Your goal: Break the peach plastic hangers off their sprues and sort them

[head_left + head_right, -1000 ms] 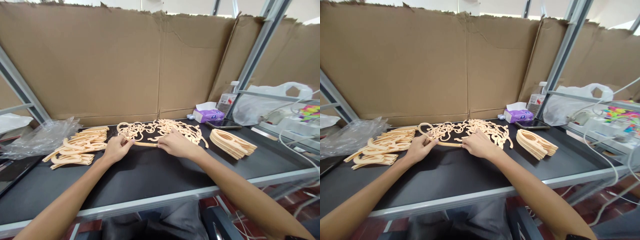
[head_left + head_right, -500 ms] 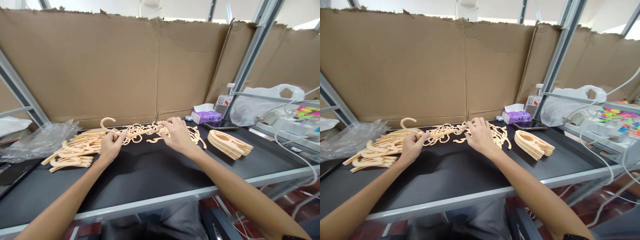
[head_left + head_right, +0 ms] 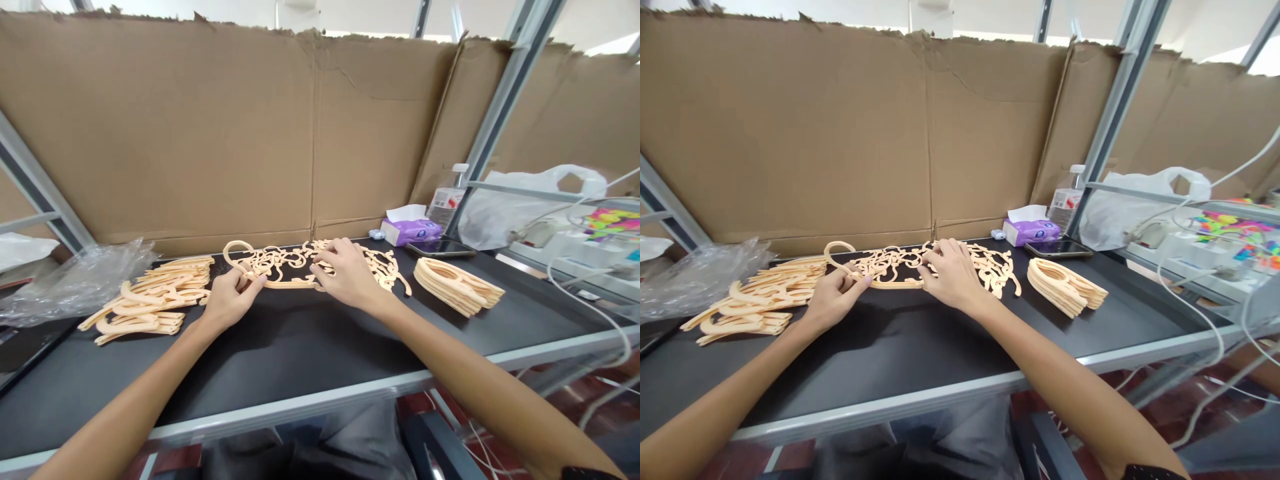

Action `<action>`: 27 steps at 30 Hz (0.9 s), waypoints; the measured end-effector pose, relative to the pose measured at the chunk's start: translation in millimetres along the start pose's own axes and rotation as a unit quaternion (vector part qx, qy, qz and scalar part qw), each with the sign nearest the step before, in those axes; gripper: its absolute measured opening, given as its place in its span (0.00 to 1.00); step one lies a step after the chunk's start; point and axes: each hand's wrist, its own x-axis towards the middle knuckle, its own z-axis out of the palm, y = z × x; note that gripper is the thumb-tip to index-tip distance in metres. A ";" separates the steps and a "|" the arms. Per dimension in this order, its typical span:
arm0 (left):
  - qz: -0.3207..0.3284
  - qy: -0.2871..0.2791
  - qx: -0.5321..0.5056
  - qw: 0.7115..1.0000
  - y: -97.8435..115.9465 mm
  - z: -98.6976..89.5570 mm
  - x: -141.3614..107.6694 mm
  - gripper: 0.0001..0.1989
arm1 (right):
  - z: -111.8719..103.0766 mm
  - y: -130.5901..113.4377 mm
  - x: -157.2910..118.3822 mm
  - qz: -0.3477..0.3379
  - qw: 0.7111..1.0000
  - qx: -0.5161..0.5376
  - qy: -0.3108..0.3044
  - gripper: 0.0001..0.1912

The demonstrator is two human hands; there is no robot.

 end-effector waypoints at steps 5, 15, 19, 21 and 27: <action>-0.014 0.013 -0.025 1.000 4.5 0.7 1.4 0.22 | -2.6 3.3 3.4 0.042 0.999 -0.003 0.000 0.15; -0.076 0.026 -0.072 0.994 10.9 -6.3 4.5 0.22 | -16.4 8.5 11.0 0.157 0.987 0.028 -0.032 0.22; -0.086 0.025 -0.138 0.986 15.5 -9.5 6.4 0.19 | -9.2 24.2 17.8 0.291 0.920 0.261 -0.001 0.27; -0.086 0.038 -0.156 0.983 15.1 -10.2 8.0 0.18 | -5.8 31.9 21.8 0.343 0.865 0.365 0.006 0.33; -0.109 0.115 -0.215 0.964 6.4 -12.7 14.4 0.16 | -0.1 38.9 22.5 0.325 0.842 0.431 0.006 0.43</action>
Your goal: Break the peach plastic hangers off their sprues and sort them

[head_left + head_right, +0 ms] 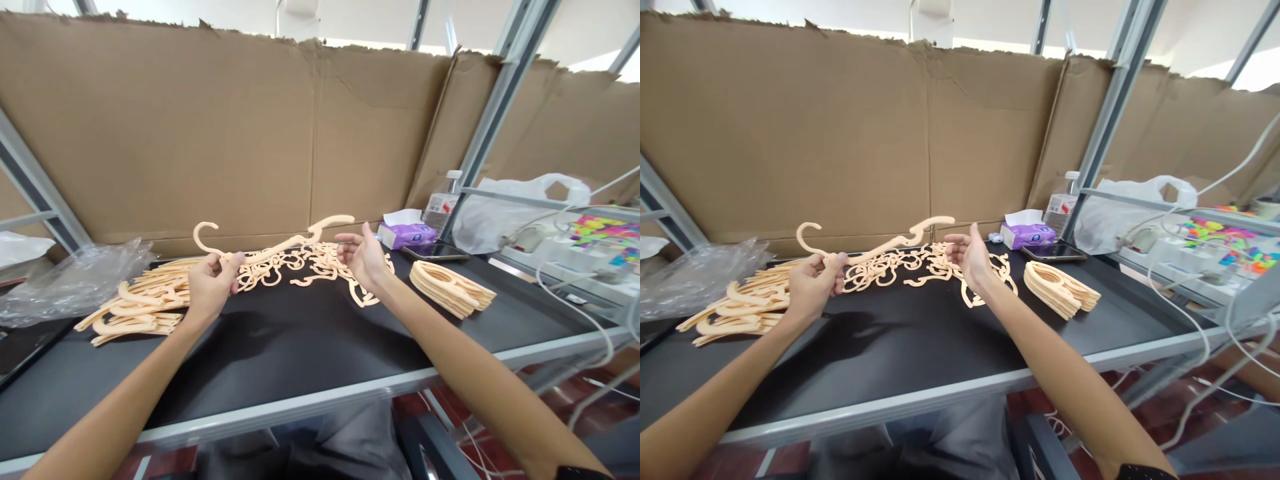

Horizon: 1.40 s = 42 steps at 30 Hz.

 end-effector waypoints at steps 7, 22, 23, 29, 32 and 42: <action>0.017 -0.045 0.048 0.998 0.3 3.6 -6.1 0.16 | 31.6 19.3 -24.1 -0.191 0.866 -0.437 -0.151 0.18; 0.026 -0.105 0.108 0.988 -7.1 3.4 -11.0 0.14 | 21.7 26.9 -1.5 -0.118 0.850 -0.504 -0.095 0.11; 0.023 -0.115 0.109 0.987 -5.0 3.7 -11.7 0.14 | 19.6 25.9 0.8 -0.133 0.860 -0.486 -0.081 0.12; -0.015 -0.160 0.148 0.976 0.1 9.3 -17.5 0.16 | 6.6 18.9 8.7 -0.144 0.939 -0.306 0.058 0.10; -0.020 -0.178 0.149 0.972 -3.3 12.0 -19.0 0.17 | -1.2 14.0 12.4 -0.118 0.968 -0.194 0.106 0.10; 0.067 -0.154 0.423 0.891 -4.4 18.1 -20.5 0.19 | -7.8 -5.9 2.0 -0.184 0.966 -0.071 0.166 0.12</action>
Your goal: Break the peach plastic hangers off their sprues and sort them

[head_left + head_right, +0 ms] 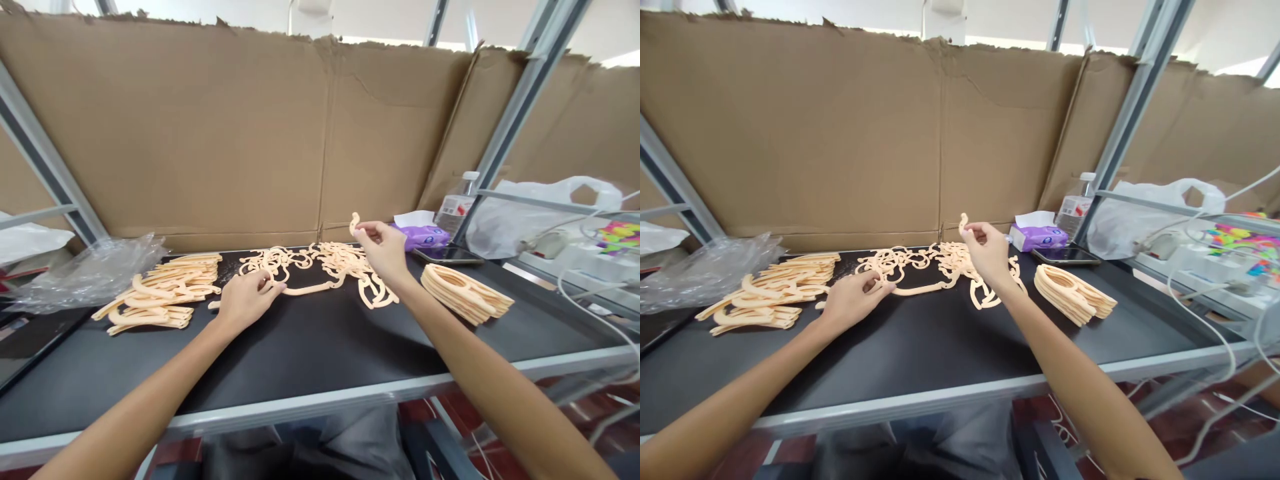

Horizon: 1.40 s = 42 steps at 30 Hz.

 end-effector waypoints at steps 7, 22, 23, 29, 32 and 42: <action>0.016 -0.003 -0.047 0.999 -4.2 1.2 0.8 0.18 | 17.9 -7.9 -25.4 -0.012 0.989 -0.017 -0.149 0.09; -0.007 0.055 -0.366 0.929 -10.3 13.5 5.1 0.17 | 16.4 -7.3 -27.4 0.038 0.983 0.038 -0.178 0.10; -0.009 0.054 -0.372 0.927 -9.4 13.4 4.9 0.17 | 16.5 -8.0 -27.9 0.037 0.982 0.038 -0.180 0.10; -0.008 0.103 -0.374 0.922 -10.2 9.8 7.9 0.17 | 20.7 -10.9 -34.0 0.007 0.981 0.030 -0.191 0.09; -0.010 0.111 -0.336 0.935 -10.5 6.4 8.3 0.15 | 25.2 -11.9 -41.3 -0.010 0.980 0.036 -0.194 0.08; 0.090 0.012 -0.331 0.939 19.6 -2.7 -6.1 0.19 | 53.0 -45.7 -75.4 -0.087 0.957 0.066 -0.269 0.07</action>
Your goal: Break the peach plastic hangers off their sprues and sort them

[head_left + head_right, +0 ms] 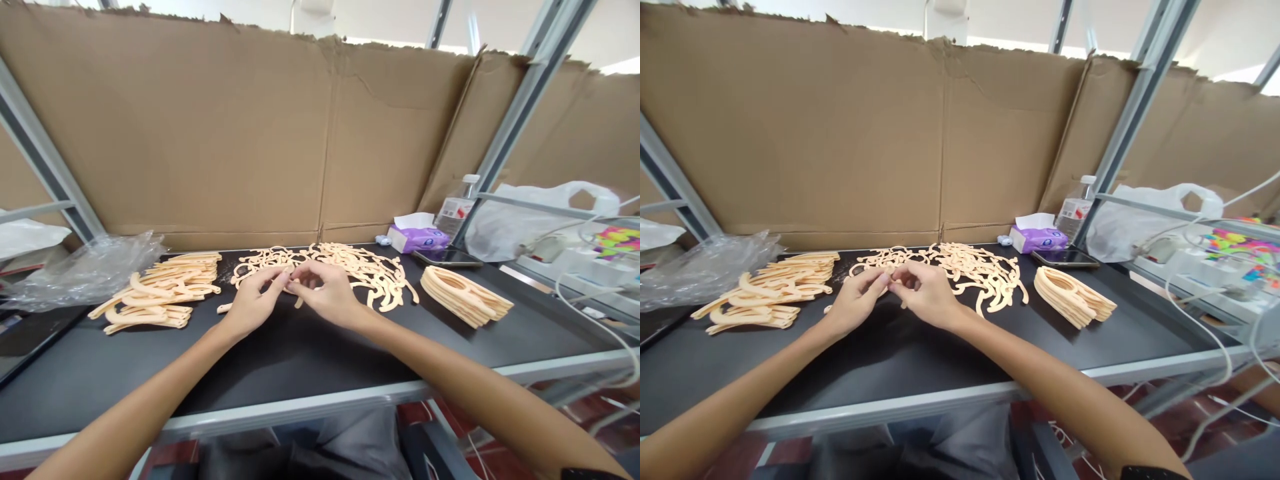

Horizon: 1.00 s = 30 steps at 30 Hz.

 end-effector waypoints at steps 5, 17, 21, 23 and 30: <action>-0.026 0.053 -0.063 0.996 -2.6 -10.9 5.4 0.20 | 21.5 1.5 15.8 -0.020 0.999 -0.021 -0.018 0.07; -0.079 0.162 -0.147 0.973 -27.6 -31.5 19.6 0.18 | 26.9 36.4 5.3 -0.009 0.939 -0.327 -0.110 0.16; -0.105 0.142 -0.175 0.969 -26.5 -30.2 18.5 0.18 | 29.3 33.1 6.7 -0.007 0.942 -0.313 -0.124 0.12; -0.117 0.135 -0.191 0.965 -25.8 -29.3 18.9 0.18 | 29.0 31.5 7.5 0.003 0.944 -0.305 -0.125 0.10; -0.132 0.142 -0.227 0.955 -29.5 -29.7 21.0 0.18 | 25.2 31.2 11.4 0.037 0.958 -0.266 -0.099 0.08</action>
